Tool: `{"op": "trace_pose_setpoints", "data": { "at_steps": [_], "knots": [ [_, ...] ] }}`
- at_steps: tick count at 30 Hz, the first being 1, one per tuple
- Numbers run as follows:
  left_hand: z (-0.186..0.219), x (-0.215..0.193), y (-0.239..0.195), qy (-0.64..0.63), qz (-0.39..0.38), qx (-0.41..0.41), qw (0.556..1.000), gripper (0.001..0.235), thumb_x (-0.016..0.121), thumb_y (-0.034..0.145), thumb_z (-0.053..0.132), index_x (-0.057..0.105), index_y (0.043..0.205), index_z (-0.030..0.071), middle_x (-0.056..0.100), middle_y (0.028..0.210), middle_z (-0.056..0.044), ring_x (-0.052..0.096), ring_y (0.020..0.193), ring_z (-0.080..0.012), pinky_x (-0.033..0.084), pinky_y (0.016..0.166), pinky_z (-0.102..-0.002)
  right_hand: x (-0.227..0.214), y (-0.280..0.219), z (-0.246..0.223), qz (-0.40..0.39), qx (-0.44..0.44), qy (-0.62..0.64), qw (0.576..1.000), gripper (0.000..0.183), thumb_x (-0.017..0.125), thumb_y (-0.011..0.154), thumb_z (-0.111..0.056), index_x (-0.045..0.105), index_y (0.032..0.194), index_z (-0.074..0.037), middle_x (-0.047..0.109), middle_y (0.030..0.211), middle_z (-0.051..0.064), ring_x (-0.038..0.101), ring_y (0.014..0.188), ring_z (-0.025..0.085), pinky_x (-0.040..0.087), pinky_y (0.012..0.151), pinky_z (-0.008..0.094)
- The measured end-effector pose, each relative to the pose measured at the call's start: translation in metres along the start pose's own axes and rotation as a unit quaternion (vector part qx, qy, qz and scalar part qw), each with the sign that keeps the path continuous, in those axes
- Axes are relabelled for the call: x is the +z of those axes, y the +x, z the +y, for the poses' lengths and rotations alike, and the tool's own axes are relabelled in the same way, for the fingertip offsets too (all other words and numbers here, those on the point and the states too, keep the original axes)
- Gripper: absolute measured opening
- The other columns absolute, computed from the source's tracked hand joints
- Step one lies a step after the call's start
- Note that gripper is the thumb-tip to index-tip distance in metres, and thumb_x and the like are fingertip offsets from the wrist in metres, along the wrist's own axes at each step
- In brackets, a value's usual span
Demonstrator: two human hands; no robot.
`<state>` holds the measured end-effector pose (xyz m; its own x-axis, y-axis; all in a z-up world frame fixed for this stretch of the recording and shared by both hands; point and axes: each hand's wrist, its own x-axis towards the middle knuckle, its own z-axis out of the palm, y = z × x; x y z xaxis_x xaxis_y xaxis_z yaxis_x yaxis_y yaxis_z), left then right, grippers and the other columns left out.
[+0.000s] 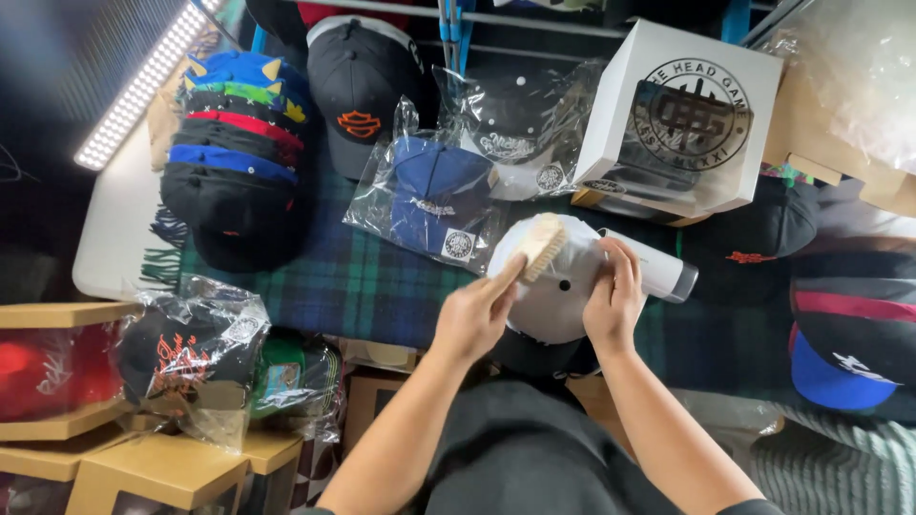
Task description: The person cleans a white baseball cap by brushing it with a wooden brush and drying it with a hairdryer. They repeatedly brush the cap's surface and blow hot air onto it, then place the cap inside a brown cap-forming device.
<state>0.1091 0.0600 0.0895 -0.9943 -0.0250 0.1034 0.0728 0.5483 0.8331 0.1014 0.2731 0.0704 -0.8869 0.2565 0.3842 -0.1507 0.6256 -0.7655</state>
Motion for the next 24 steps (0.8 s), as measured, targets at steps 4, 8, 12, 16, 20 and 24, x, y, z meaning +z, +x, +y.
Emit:
{"op": "trace_pose_setpoints", "data": {
  "at_steps": [4, 8, 12, 16, 20, 24],
  "knots": [
    [0.012, -0.015, 0.073, 0.159, -0.094, 0.085, 0.979, 0.043, 0.060, 0.099, 0.037, 0.058, 0.140, 0.048, 0.078, 0.082, -0.005, 0.076, 0.070, -0.0310, 0.061, 0.065, -0.044, 0.002, 0.000, 0.003, -0.015, 0.020, 0.009, 1.000, 0.028, 0.042, 0.111, -0.007, 0.061, 0.131, 0.000, 0.060, 0.131, 0.014, 0.057, 0.128, 0.034, 0.044, 0.111, 0.046],
    [0.021, -0.021, 0.119, 0.248, -0.308, -0.050, 0.917, 0.048, 0.048, 0.100, 0.034, 0.049, 0.146, 0.050, 0.074, 0.122, -0.008, 0.073, 0.106, -0.0329, 0.059, 0.091, -0.047, 0.000, -0.003, 0.006, -0.014, 0.014, 0.011, 1.000, 0.028, 0.043, 0.111, -0.006, 0.061, 0.130, 0.000, 0.060, 0.131, 0.014, 0.056, 0.128, 0.034, 0.043, 0.112, 0.046],
    [0.105, -0.048, 0.092, 0.150, -0.358, -0.044, 0.921, 0.043, 0.049, 0.101, 0.041, 0.053, 0.142, 0.049, 0.073, 0.122, -0.016, 0.074, 0.098, -0.0389, 0.061, 0.081, -0.045, 0.003, 0.001, 0.011, -0.012, 0.039, 0.037, 0.998, 0.027, 0.043, 0.109, -0.003, 0.059, 0.130, 0.003, 0.058, 0.132, 0.020, 0.052, 0.126, 0.045, 0.041, 0.110, 0.053],
    [0.085, -0.030, 0.052, 0.169, -0.296, 0.036, 0.940, 0.041, 0.051, 0.103, 0.038, 0.056, 0.144, 0.041, 0.076, 0.084, -0.014, 0.074, 0.077, -0.0393, 0.060, 0.066, -0.050, 0.007, -0.007, 0.022, -0.022, 0.063, 0.009, 0.998, 0.029, 0.044, 0.105, -0.002, 0.059, 0.129, 0.004, 0.057, 0.134, 0.020, 0.052, 0.127, 0.044, 0.043, 0.109, 0.051],
    [0.020, -0.009, 0.045, 0.374, 0.043, 0.171, 0.910, 0.025, 0.059, 0.094, 0.041, 0.074, 0.114, 0.036, 0.061, 0.055, -0.006, 0.064, 0.045, -0.0300, 0.055, 0.043, -0.045, 0.004, -0.009, 0.013, -0.030, 0.055, 0.012, 0.998, 0.032, 0.040, 0.109, -0.009, 0.061, 0.133, -0.007, 0.058, 0.136, 0.010, 0.053, 0.130, 0.033, 0.041, 0.111, 0.046],
    [0.063, -0.030, 0.002, 0.291, 0.006, 0.241, 0.926, 0.019, 0.063, 0.088, 0.028, 0.075, 0.102, 0.023, 0.059, 0.062, -0.008, 0.061, 0.047, -0.0312, 0.052, 0.042, -0.042, 0.003, -0.004, 0.013, -0.012, 0.054, 0.013, 0.998, 0.028, 0.044, 0.109, -0.012, 0.064, 0.129, -0.007, 0.061, 0.135, 0.012, 0.055, 0.128, 0.036, 0.042, 0.111, 0.046]
  ]
}}
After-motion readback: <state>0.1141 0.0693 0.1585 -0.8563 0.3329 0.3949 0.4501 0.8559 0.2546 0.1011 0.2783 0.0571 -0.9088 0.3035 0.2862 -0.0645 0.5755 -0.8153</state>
